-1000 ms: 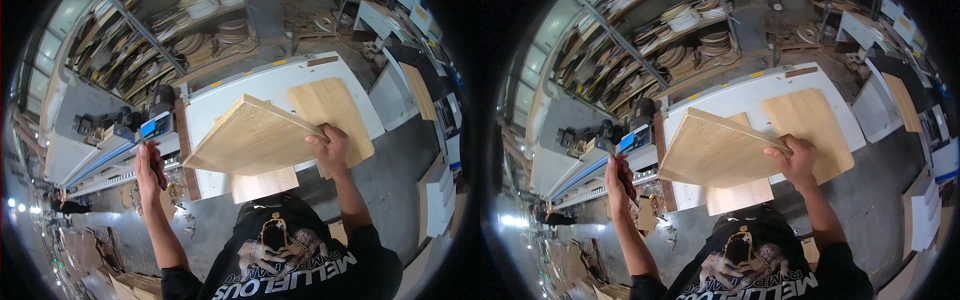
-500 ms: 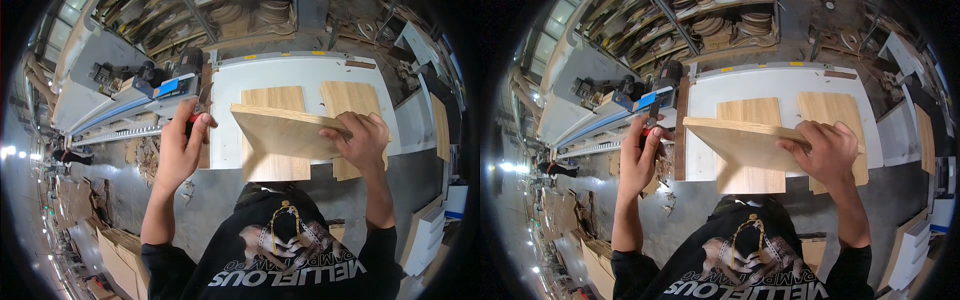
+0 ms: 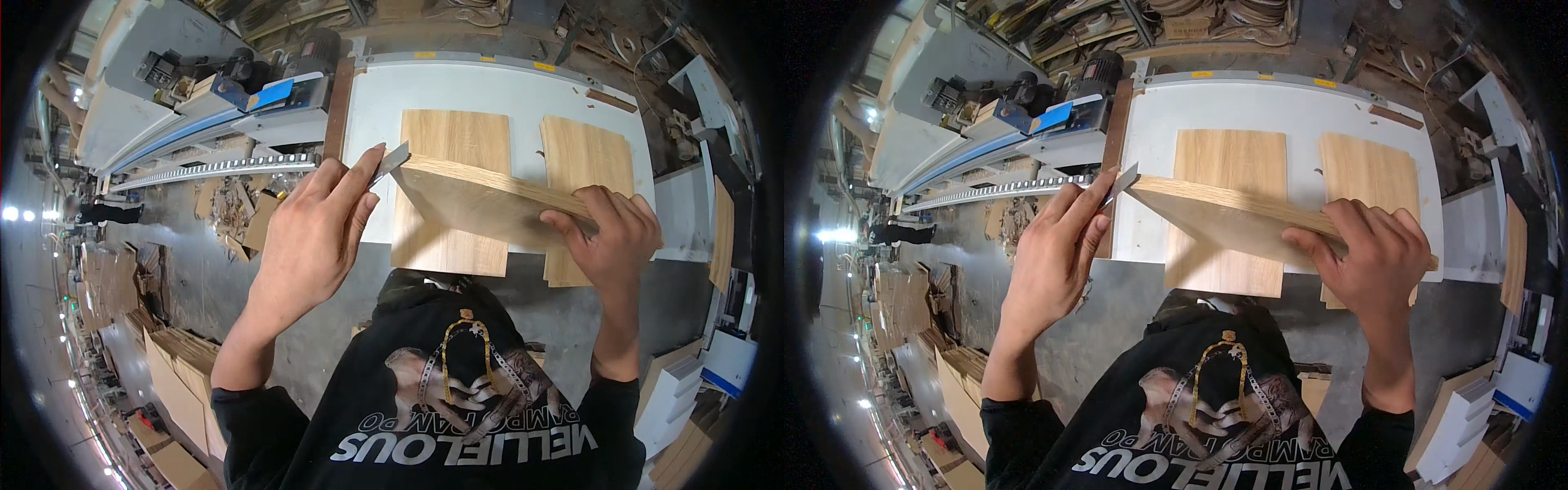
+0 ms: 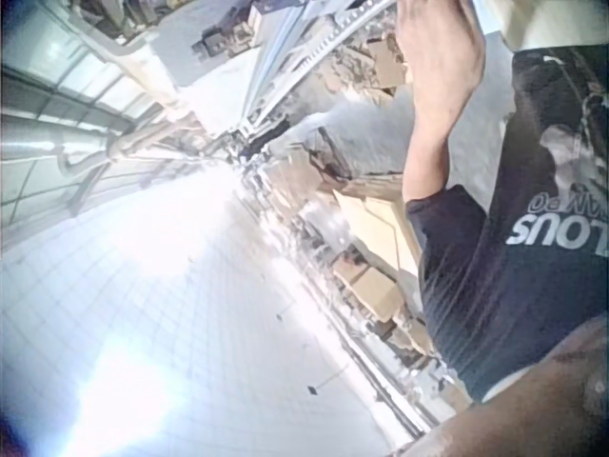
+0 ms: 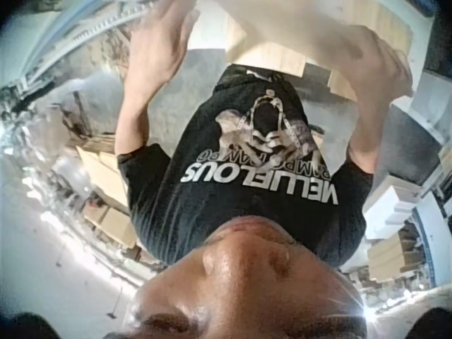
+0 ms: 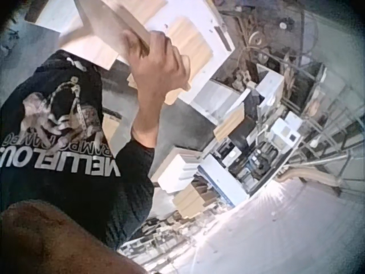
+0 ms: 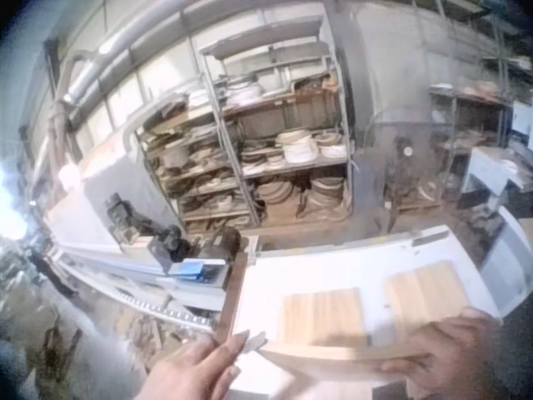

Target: Trimming the edges of wooden furniture panels using a utility knife.

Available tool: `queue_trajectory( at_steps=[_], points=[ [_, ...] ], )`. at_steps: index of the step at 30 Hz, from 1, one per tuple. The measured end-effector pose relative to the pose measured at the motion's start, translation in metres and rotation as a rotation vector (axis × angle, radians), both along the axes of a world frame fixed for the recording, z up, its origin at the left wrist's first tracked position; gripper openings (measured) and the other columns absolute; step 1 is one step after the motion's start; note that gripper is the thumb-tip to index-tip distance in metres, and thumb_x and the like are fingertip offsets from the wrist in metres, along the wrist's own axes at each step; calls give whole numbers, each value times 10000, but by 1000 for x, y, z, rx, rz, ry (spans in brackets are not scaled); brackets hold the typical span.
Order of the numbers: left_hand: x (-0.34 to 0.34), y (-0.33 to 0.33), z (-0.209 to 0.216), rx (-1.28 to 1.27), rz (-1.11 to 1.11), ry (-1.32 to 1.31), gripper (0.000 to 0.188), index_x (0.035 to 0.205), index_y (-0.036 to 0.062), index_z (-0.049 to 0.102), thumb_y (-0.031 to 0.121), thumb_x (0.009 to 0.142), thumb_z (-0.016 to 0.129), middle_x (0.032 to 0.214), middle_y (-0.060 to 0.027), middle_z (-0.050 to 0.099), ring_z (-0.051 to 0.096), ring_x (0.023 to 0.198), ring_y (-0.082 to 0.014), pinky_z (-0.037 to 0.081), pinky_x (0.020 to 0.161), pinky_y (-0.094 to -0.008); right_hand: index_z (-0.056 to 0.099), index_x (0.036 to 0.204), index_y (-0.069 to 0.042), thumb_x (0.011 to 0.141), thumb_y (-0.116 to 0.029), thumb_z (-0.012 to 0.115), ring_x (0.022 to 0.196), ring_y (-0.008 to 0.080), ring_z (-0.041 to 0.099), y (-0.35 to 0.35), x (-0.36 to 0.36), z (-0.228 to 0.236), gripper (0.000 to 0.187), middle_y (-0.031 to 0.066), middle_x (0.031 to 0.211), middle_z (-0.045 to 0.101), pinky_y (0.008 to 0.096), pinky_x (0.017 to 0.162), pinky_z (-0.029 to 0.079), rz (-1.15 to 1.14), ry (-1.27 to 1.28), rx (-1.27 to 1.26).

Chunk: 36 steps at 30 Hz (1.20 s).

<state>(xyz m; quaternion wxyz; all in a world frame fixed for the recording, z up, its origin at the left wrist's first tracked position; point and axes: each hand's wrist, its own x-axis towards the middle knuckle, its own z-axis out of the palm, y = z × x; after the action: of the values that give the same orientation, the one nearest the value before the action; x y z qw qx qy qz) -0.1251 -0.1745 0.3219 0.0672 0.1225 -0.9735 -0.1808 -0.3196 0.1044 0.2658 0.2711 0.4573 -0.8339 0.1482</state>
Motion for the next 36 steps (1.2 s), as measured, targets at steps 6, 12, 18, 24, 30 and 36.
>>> queue_trajectory(
  at_steps=[6,12,18,24,30,36],
  points=[
    [0,1,5,-17,-23,-14,419,1472,26,575,172,1080,552,984,-187,569,600,867,-387,500,802,-448,649,776,-131,815,-641,803,500,167,565,1,0,3,535,-11,620,632,313,548,357,18,24,29],
    [1,-2,3,13,-18,-1,409,1445,0,592,175,1077,563,952,-186,550,581,830,-363,492,783,-423,657,786,-138,830,-635,798,520,156,602,2,-1,1,518,-12,637,656,301,551,382,22,10,37],
    [-3,-7,6,55,-24,-40,404,1435,-16,593,169,1077,561,947,-191,548,584,813,-355,491,758,-423,674,803,-135,835,-636,800,514,148,610,5,0,-1,518,-10,637,669,293,554,393,26,2,46],
    [-4,-11,8,68,-50,-37,394,1417,-29,602,170,1080,557,946,-190,547,581,803,-346,487,746,-417,688,827,-130,829,-649,799,515,146,611,6,0,-2,531,-10,638,672,291,546,396,27,8,60],
    [-6,-12,7,64,-57,-35,385,1405,-31,607,166,1078,559,939,-182,543,576,795,-342,486,743,-411,677,814,-137,827,-656,796,512,137,607,6,1,-2,533,-10,640,673,288,541,392,29,15,59],
    [-9,-13,7,67,-47,-47,387,1411,-26,603,167,1079,558,945,-181,549,576,790,-335,487,740,-401,676,812,-139,833,-648,796,515,129,609,7,3,-3,524,-17,629,664,280,543,398,35,19,41]
  ],
)
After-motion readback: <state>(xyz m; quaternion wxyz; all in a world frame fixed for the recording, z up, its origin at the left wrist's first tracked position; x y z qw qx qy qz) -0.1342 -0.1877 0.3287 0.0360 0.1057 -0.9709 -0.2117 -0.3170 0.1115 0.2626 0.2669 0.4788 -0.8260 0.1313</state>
